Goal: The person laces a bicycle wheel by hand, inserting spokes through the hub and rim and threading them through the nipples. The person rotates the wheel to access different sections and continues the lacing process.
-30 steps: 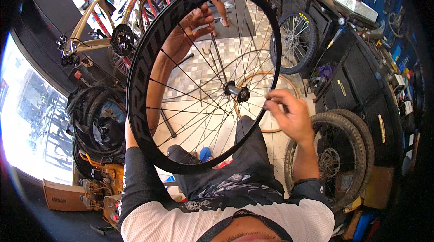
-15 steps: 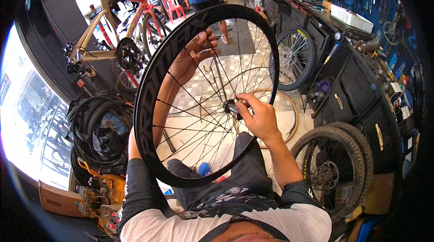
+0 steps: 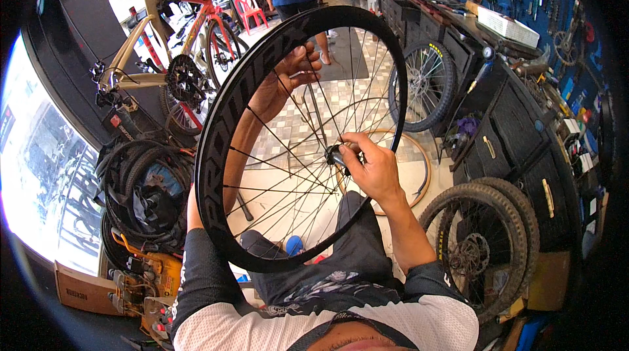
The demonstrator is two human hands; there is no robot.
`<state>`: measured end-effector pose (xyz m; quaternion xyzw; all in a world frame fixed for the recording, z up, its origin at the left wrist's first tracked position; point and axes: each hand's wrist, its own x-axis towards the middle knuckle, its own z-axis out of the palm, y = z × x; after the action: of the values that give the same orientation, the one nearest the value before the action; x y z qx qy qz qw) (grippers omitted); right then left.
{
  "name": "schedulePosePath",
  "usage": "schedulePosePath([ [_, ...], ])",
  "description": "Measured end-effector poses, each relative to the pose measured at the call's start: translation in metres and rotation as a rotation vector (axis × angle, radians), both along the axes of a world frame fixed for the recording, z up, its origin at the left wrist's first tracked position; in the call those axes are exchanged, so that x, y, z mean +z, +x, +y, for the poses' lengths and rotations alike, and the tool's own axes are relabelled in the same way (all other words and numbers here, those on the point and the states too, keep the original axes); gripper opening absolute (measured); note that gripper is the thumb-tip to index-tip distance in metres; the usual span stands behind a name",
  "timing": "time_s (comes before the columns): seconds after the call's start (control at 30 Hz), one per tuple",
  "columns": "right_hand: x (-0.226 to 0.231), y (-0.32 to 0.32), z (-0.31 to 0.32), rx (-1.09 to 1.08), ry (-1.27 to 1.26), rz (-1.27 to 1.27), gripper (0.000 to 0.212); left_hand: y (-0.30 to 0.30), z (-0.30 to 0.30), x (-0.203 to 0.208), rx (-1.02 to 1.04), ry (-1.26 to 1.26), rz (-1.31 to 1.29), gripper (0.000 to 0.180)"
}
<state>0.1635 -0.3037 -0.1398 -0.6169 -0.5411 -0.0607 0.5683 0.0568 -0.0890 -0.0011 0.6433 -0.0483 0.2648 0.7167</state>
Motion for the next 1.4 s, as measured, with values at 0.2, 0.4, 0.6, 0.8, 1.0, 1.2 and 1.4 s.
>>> schedulePosePath([
  [0.2,0.011,-0.006,0.003,0.037,-0.02,0.139,0.025,-0.003,-0.004,0.001,-0.005,-0.023,-0.027,0.04],
  [0.4,0.02,0.0,0.009,0.096,-0.01,0.227,0.023,-0.002,-0.01,0.001,-0.01,-0.086,-0.029,0.039],
  [0.6,0.008,0.009,0.007,0.202,-0.015,0.301,0.023,0.008,-0.011,-0.002,-0.093,-0.156,-0.018,0.038],
  [0.8,0.025,0.0,0.008,0.268,-0.052,0.332,0.023,-0.001,-0.01,0.002,-0.095,-0.161,-0.022,0.037],
  [1.0,0.02,0.009,0.013,0.149,-0.011,0.367,0.021,0.008,-0.013,-0.001,-0.091,-0.139,-0.018,0.036],
  [1.2,0.021,0.009,0.011,0.292,0.0,0.421,0.02,0.01,-0.017,-0.002,-0.091,-0.108,-0.042,0.037],
  [1.4,0.035,0.001,0.007,0.232,-0.041,0.334,0.021,0.006,-0.02,-0.001,-0.036,-0.119,-0.018,0.039],
])
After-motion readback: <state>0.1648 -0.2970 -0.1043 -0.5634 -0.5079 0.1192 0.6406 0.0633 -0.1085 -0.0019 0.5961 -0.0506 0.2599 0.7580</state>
